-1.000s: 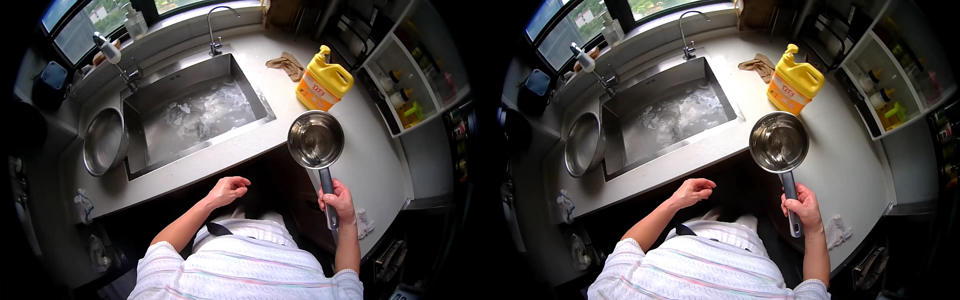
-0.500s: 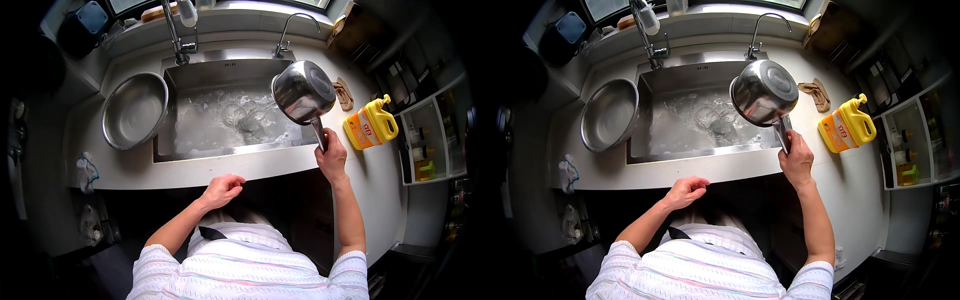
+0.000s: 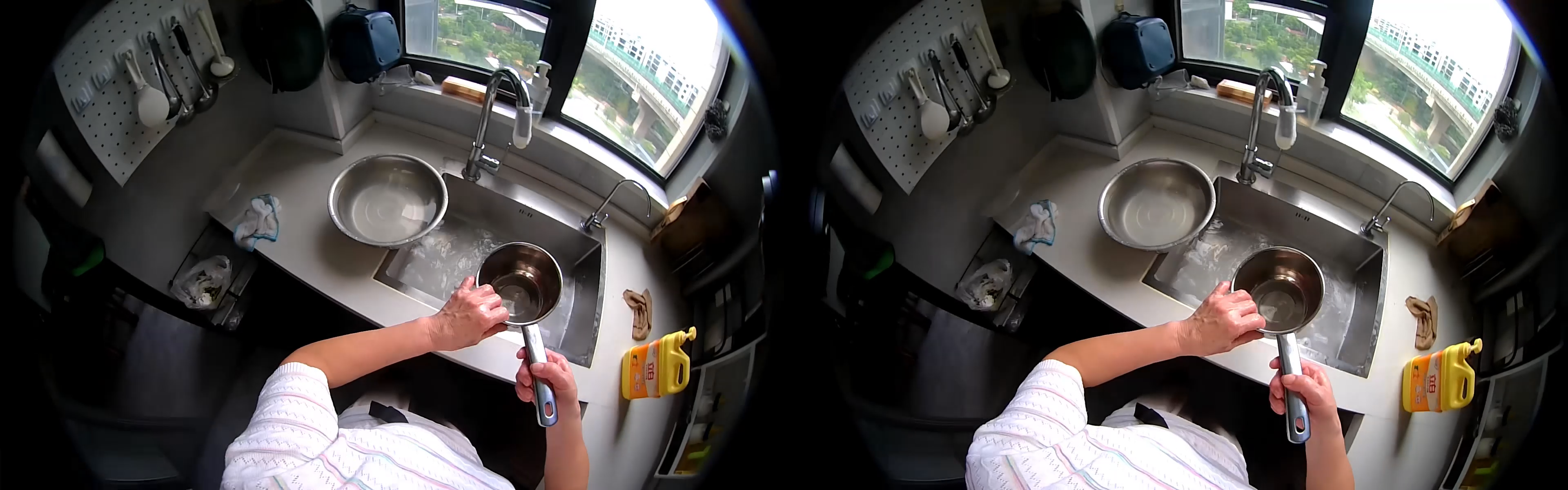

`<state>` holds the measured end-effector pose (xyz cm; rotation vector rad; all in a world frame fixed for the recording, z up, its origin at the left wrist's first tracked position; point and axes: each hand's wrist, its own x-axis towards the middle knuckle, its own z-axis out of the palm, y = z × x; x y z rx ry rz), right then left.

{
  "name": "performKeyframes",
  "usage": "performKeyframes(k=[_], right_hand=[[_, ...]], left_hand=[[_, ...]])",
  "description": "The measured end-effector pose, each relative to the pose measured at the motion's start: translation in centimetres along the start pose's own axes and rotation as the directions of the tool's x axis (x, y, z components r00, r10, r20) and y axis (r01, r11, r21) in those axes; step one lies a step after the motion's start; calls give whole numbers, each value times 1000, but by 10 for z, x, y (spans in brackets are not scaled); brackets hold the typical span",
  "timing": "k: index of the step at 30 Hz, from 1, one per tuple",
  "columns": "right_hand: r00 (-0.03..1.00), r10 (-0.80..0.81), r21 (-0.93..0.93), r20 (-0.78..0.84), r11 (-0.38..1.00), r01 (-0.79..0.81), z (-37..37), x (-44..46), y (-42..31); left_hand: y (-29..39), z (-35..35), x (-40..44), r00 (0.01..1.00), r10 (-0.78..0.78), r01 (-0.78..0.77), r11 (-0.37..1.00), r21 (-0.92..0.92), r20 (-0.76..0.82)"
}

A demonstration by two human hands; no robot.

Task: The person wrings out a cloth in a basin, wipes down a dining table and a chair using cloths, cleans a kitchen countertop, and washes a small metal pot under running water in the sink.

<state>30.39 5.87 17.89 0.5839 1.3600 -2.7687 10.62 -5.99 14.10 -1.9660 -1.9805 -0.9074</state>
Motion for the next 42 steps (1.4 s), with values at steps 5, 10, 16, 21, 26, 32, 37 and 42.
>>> performKeyframes(k=[5,10,16,21,26,32,37,42], right_hand=[[943,-236,102,233,971,218,23,23,-20],[956,-250,-73,154,962,263,28,61,-15],[979,-194,-146,64,969,202,50,133,3],[986,-162,-222,35,961,166,80,184,6],[989,-145,-184,-15,973,140,89,194,1],[884,-426,-439,-190,843,312,75,184,-5],[456,-890,-1000,1,-10,-17,77,191,1],[739,-502,-571,-450,798,194,-16,189,-6]], left_hand=[[-41,-70,7,983,-154,118,949,-293,-104],[-146,-167,-2,747,-655,160,10,-987,115],[-228,-188,-43,786,-612,17,-112,-994,82],[-263,-165,-58,748,-656,66,-73,-995,98],[-265,-153,-47,794,-567,252,-21,-968,219],[-234,-106,-12,875,-387,360,119,-925,291],[-169,-45,21,793,-325,515,-94,-852,515],[-126,-1,34,688,-241,694,-57,-718,685]])
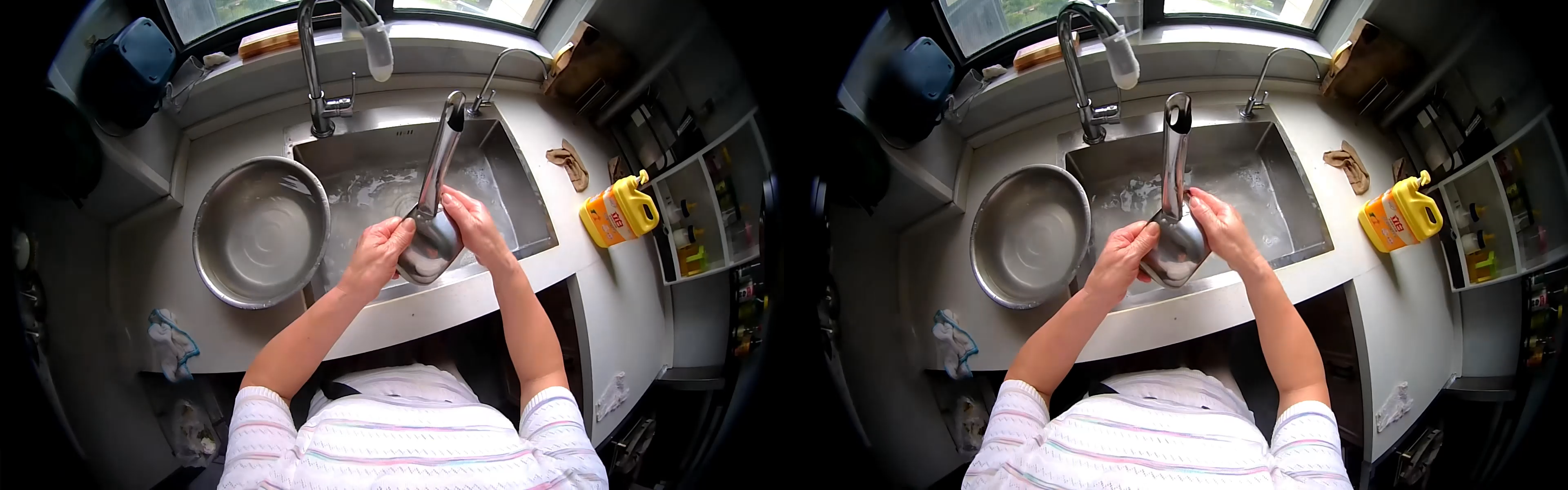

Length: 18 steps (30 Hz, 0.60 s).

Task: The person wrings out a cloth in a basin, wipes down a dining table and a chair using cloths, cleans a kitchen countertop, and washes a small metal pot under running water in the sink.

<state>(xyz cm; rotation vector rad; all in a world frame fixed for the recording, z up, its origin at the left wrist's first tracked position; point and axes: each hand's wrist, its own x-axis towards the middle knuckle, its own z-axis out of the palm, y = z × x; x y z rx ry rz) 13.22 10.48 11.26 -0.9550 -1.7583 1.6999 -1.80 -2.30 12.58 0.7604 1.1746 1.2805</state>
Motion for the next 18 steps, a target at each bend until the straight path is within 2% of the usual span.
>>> performKeyframes(k=[2,3,6,7,8,9,10,11,12,13,16,17,18], right_hand=[[975,149,133,167,976,-172,-28,10,4],[963,183,235,197,945,-227,-43,14,11],[951,241,374,194,878,-299,-78,19,22],[984,173,290,39,940,-177,-84,23,31],[996,-27,-118,-86,993,17,-82,19,25],[959,-256,-519,-119,840,159,-76,8,20],[886,-461,-828,-52,516,220,-68,-5,18],[841,-536,-907,74,315,281,-63,-14,20],[806,-582,-950,106,181,255,-64,-19,19],[810,-576,-939,114,203,277,-77,-18,20],[830,-541,-869,139,335,364,-121,-7,16],[864,-491,-768,110,510,387,-143,6,24],[928,-336,-496,160,786,369,-172,23,34]], left_hand=[[-8,14,12,997,-73,72,997,-36,-20],[-11,20,19,995,-94,94,995,-32,-12],[-12,50,42,986,-156,151,984,-94,-57],[-14,59,51,981,-179,168,974,-149,-67],[-17,66,61,976,-203,185,961,-205,-75],[-23,74,70,969,-233,205,943,-261,-80],[-33,85,81,978,-181,140,940,-312,-106],[-44,100,95,983,-127,71,930,-360,-134],[-52,112,105,984,-71,0,915,-404,-161],[-49,121,107,988,-83,23,918,-395,-134],[-36,140,112,944,-295,236,917,-323,-148],[-38,145,115,943,-304,244,907,-342,-133],[-39,151,116,943,-314,251,889,-383,-111]])
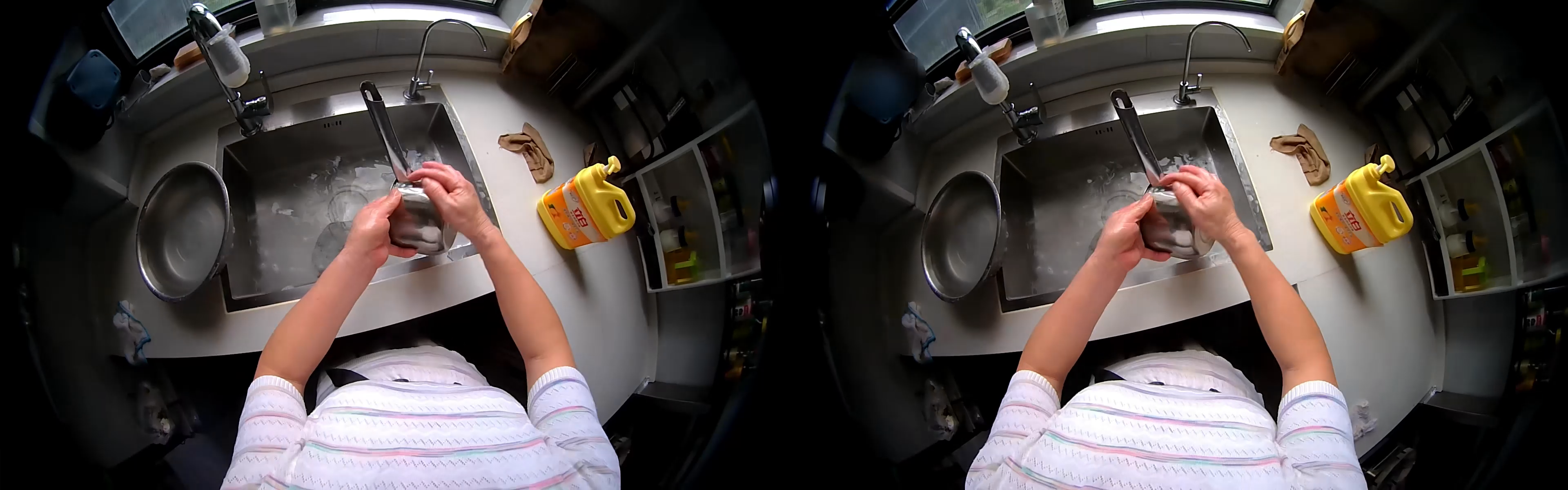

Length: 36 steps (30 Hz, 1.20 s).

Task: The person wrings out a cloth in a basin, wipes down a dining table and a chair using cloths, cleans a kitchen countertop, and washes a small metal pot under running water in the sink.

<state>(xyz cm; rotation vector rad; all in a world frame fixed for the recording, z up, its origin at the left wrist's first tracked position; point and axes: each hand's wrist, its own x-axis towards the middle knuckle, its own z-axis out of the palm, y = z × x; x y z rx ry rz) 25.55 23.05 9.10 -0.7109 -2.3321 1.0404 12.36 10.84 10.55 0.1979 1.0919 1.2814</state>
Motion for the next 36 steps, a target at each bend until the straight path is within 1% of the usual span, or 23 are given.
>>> performKeyframes(k=[1,2,5,8,9,12,13,14,16,17,20,21,22,23,24,25,26,27,29,30,32,34,36], right_hand=[[985,167,281,44,944,-173,-18,1,16],[942,308,529,133,782,-330,-31,0,23],[781,484,697,394,397,-597,-48,-8,27],[793,377,821,478,128,-556,-40,-20,61],[808,369,838,458,123,-531,-38,-22,63],[836,345,873,427,84,-480,-33,-25,50],[841,329,878,430,63,-474,-33,-24,52],[845,313,883,433,41,-467,-34,-23,53],[823,339,864,456,55,-501,-40,-25,51],[812,354,854,464,62,-516,-42,-26,49],[803,505,866,317,190,-462,-45,-35,53],[817,493,819,300,307,-486,-55,-41,59],[852,486,690,196,549,-471,-71,-44,57],[885,456,500,95,747,-438,-93,-47,48],[914,405,262,10,881,-393,-117,-51,35],[941,292,204,-170,945,-256,-140,-56,17],[940,210,262,-268,955,-139,-166,-61,-8],[929,70,218,-364,976,11,-193,-64,-22],[824,-44,57,-565,994,92,-245,-58,-27],[792,-62,-49,-607,998,41,-267,-52,-18],[823,87,-116,-561,976,-183,-300,-38,34],[865,266,79,-426,963,-258,-304,-30,59],[889,354,55,-291,934,-354,-303,-24,92]], left_hand=[[-2,4,0,1000,-14,14,999,-44,14],[-3,7,0,999,-26,28,996,-86,25],[-3,12,4,990,-35,61,980,-188,139],[-6,12,9,969,-9,91,943,-322,248],[-6,13,11,958,11,100,923,-372,285],[-1,25,4,873,135,28,946,-324,468],[0,24,3,856,111,27,966,-258,505],[1,24,4,872,81,-14,990,-141,482],[3,28,6,903,29,-80,991,103,428],[0,33,10,901,127,-157,987,38,414],[-2,46,23,872,222,-150,970,-194,437],[-5,51,29,871,213,-111,963,-247,443],[-7,60,31,882,210,-103,959,-263,423],[-8,71,31,890,205,-92,956,-278,407],[-9,84,33,898,198,-81,952,-295,392],[-10,96,36,885,190,-67,956,-287,426],[-12,108,38,872,182,-55,959,-278,455],[-14,120,39,860,173,-43,962,-270,480],[-17,154,35,831,175,-46,967,-249,528],[-19,171,35,814,177,-51,970,-236,553],[-24,199,36,811,135,-26,980,-196,570],[-30,222,40,779,124,-27,986,-164,615],[-36,240,45,775,133,-54,988,-145,618]])
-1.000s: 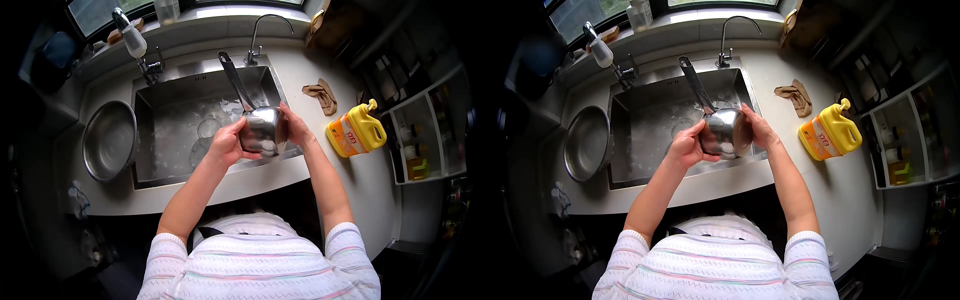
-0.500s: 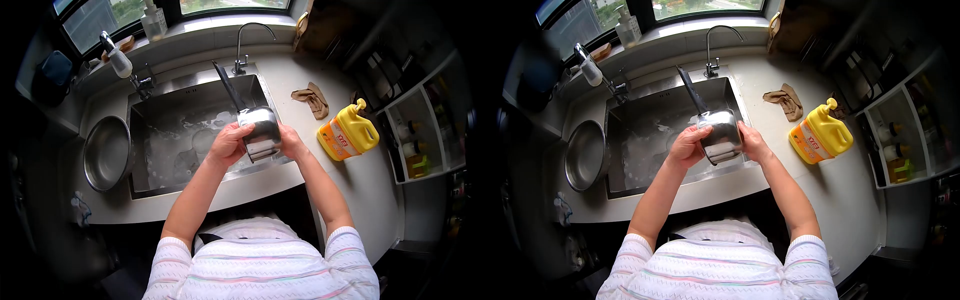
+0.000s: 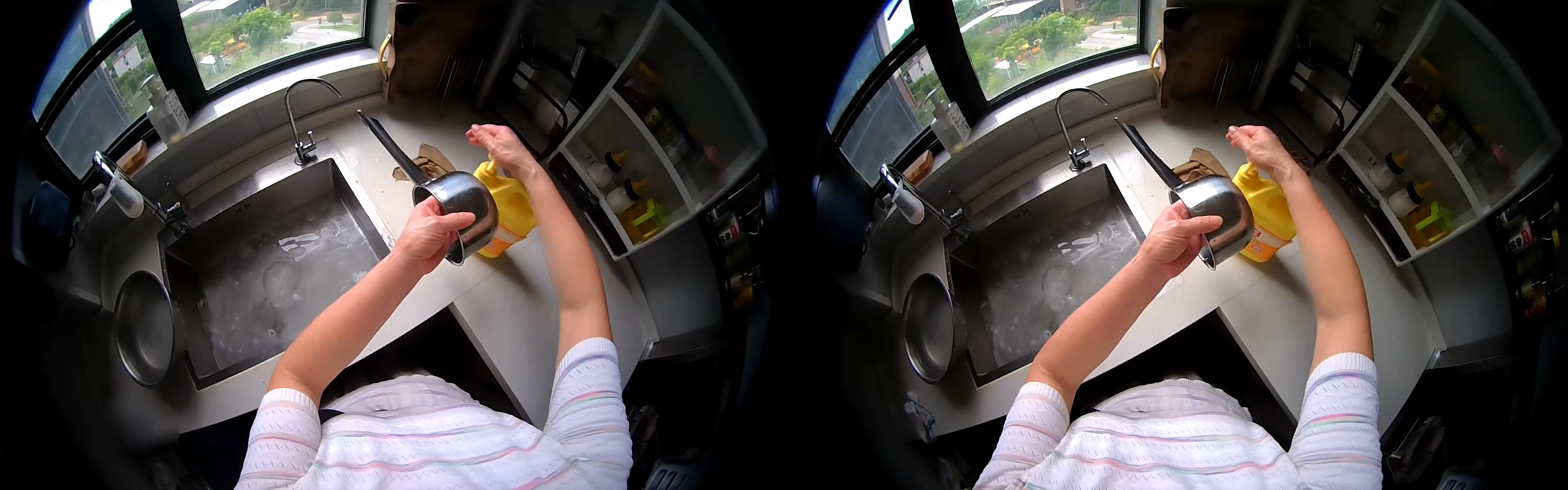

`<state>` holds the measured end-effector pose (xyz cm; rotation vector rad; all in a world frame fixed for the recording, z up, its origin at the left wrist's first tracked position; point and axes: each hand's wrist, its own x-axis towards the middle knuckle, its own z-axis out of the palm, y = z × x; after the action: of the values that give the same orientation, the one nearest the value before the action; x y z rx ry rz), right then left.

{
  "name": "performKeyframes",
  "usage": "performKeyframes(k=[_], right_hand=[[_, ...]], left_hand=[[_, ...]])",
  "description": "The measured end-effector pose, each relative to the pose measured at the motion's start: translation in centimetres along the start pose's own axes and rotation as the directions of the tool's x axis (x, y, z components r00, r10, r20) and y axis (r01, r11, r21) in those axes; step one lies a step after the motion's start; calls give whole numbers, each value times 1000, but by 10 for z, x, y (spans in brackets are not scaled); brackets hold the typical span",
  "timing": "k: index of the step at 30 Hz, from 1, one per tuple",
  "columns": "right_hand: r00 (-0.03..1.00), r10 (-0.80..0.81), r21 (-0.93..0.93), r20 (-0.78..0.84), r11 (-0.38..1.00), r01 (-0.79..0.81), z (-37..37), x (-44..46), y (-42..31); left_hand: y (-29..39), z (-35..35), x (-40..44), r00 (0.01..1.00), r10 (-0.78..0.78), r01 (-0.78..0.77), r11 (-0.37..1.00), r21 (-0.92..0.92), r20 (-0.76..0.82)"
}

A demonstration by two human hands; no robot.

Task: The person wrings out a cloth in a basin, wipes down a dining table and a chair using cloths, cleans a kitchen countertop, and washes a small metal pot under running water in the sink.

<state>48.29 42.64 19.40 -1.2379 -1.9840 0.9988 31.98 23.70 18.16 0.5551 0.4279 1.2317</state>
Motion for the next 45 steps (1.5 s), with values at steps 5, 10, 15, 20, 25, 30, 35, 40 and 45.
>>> performKeyframes(k=[5,10,15,20,25,30,35,40,45], right_hand=[[961,236,-130,143,967,-218,1,-10,-24],[937,267,-115,226,962,-246,-3,4,-3],[946,273,-134,172,958,-252,-3,4,1],[975,43,-428,-216,894,-134,6,-20,-36],[772,-627,-433,-101,726,534,66,-81,-71],[923,6,-42,386,999,11,155,-52,-15],[909,-411,-379,68,832,405,265,-115,-43],[815,-578,-479,-23,722,499,331,-105,-51],[874,-463,-390,147,785,481,374,-108,-80]], left_hand=[[-23,6,34,998,36,-29,989,142,-49],[-30,17,52,994,50,-28,978,204,-101],[-29,19,52,996,18,0,977,212,-83],[-18,-5,32,996,50,-41,993,112,-79],[-5,-49,-3,997,69,-68,997,33,-33],[-11,-86,-47,953,233,-179,949,259,-195],[13,-147,-77,793,274,-80,932,353,-544],[32,-194,-112,709,380,-195,915,353,-593],[63,-214,-150,672,294,-76,941,331,-679]])
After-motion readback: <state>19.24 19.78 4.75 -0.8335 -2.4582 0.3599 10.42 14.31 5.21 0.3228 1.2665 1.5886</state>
